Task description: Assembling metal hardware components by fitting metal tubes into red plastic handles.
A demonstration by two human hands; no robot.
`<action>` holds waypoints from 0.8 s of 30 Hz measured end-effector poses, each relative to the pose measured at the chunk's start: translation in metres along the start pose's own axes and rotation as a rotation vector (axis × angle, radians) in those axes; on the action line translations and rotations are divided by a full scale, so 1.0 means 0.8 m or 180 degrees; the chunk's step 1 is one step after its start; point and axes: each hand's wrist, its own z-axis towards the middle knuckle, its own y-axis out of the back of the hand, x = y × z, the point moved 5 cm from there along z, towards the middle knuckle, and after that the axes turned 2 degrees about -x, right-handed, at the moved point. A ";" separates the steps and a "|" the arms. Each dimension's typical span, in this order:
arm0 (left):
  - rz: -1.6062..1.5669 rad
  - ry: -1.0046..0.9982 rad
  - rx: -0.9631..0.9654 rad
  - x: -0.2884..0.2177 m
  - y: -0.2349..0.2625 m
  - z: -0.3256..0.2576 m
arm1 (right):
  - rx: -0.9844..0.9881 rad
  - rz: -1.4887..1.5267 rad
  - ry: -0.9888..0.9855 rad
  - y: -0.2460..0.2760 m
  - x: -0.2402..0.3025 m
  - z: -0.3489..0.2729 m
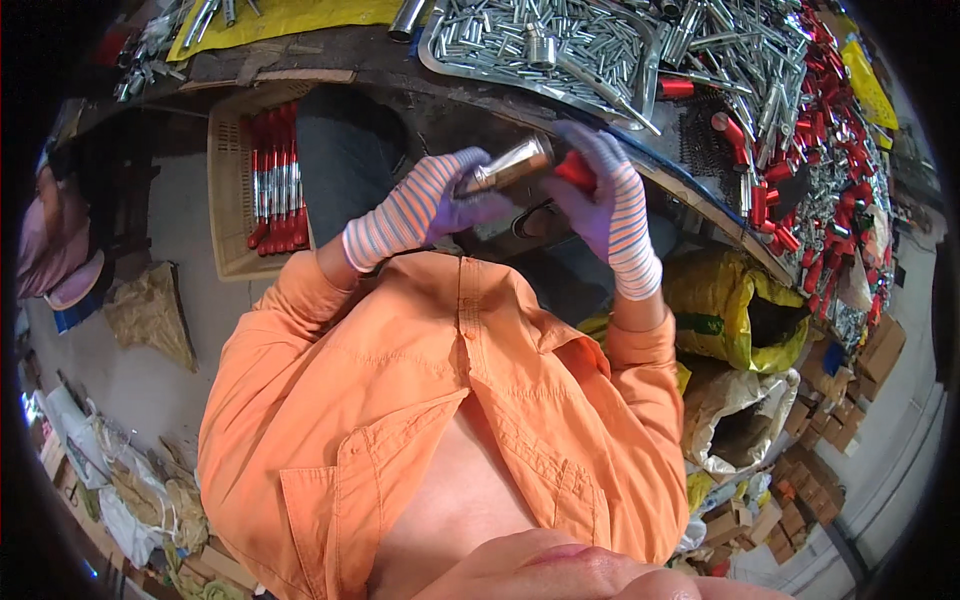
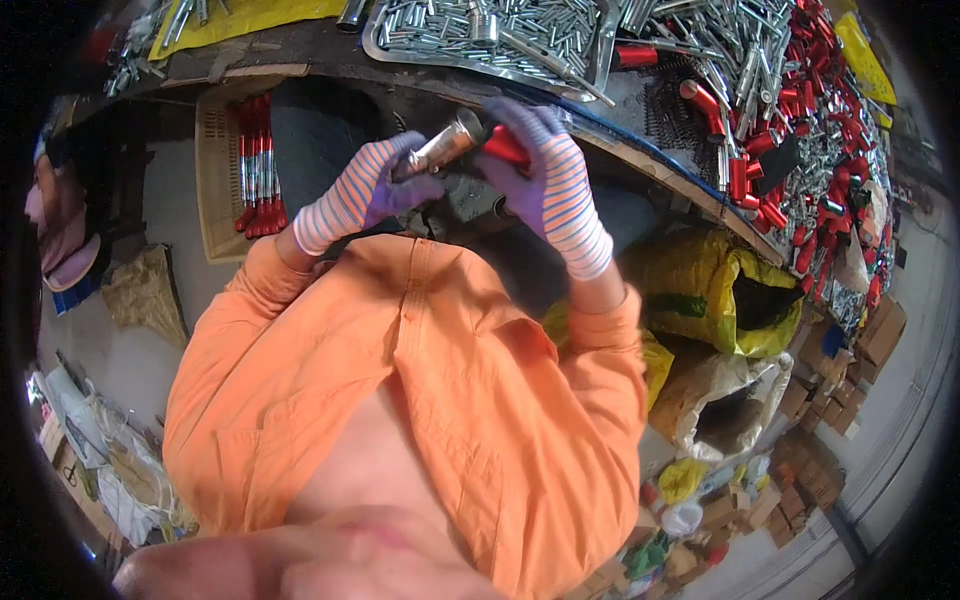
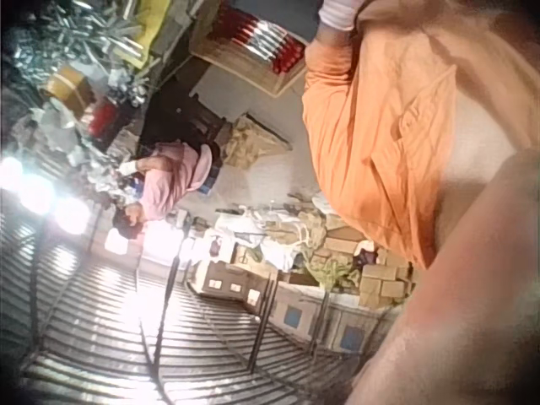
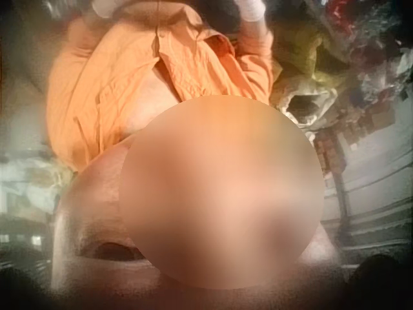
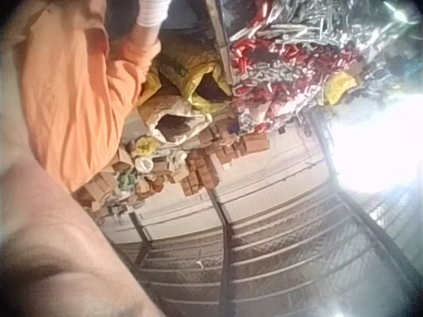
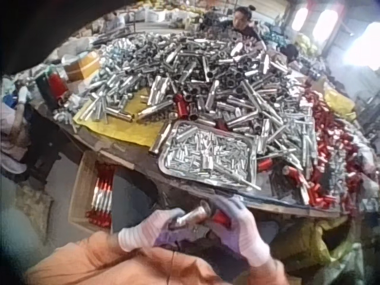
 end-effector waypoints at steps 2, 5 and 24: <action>0.0602 -0.0124 0.0369 -0.013 -0.002 0.000 | 0.0910 -0.0846 0.0145 0.005 0.014 0.000; 0.0780 -0.0034 0.0833 -0.007 0.000 0.000 | 0.1999 -0.1603 0.0141 0.002 0.021 0.005; -0.1333 0.0931 0.0612 -0.008 -0.054 0.058 | -0.0541 -0.3389 -0.0492 0.131 -0.197 0.012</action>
